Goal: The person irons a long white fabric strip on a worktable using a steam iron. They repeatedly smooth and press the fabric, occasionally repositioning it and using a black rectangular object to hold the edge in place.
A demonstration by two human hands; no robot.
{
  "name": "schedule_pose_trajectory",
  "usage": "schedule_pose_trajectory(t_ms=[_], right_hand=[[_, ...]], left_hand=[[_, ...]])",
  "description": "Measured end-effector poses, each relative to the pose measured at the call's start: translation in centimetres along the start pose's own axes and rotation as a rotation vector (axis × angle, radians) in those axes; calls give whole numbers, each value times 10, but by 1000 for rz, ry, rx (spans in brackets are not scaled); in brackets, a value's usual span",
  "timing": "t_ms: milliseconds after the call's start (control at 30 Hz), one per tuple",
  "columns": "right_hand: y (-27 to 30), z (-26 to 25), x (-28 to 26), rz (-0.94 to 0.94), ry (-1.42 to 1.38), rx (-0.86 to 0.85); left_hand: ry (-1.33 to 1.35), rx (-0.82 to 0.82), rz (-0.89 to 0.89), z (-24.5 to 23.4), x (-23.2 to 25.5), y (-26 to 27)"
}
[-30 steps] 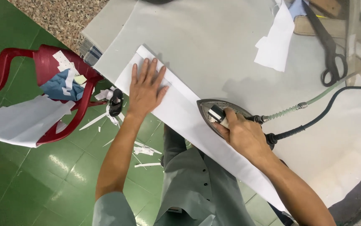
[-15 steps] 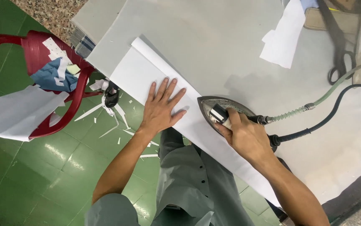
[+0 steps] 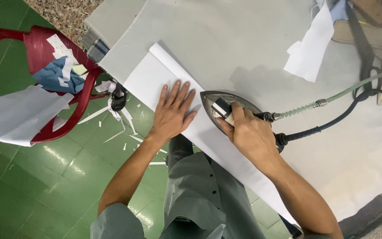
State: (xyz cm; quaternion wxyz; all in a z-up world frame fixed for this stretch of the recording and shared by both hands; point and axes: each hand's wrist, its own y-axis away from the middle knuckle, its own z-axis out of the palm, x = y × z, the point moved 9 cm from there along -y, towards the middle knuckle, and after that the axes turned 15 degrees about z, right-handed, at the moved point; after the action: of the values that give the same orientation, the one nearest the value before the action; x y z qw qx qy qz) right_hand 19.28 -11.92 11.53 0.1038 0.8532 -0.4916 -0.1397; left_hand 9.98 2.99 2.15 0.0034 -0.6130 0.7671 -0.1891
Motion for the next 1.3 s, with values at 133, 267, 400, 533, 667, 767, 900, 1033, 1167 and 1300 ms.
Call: schedule_pose_trajectory(t_ms=[133, 267, 400, 533, 667, 767, 900, 1033, 1167, 1300], right_hand=[[-1, 2, 0, 12, 0, -17], [-1, 1, 0, 26, -15, -39], [-2, -2, -1, 52, -25, -71], [-2, -2, -2, 47, -24, -78], [-2, -2, -2, 40, -26, -64], [-3, -3, -3, 24, -33, -50], [-3, -4, -4, 23, -28, -28], [-5, 0, -6, 13, -4, -24], [-14, -2, -15, 13, -9, -4], [-23, -8, -26, 5, -4, -2]], left_hand=[[-63, 10, 31, -6, -20, -10], [-5, -72, 127, 0, -25, -17], [100, -236, 97, 10, -36, -18], [131, -296, 68, 10, -40, -21], [166, -375, 43, 16, -42, -22], [166, -388, 38, 17, -43, -22], [178, -375, 39, 17, -45, -21], [201, -365, 29, 18, -48, -20], [193, -342, 29, 14, -55, -21], [193, -312, 3, 8, -78, -23]])
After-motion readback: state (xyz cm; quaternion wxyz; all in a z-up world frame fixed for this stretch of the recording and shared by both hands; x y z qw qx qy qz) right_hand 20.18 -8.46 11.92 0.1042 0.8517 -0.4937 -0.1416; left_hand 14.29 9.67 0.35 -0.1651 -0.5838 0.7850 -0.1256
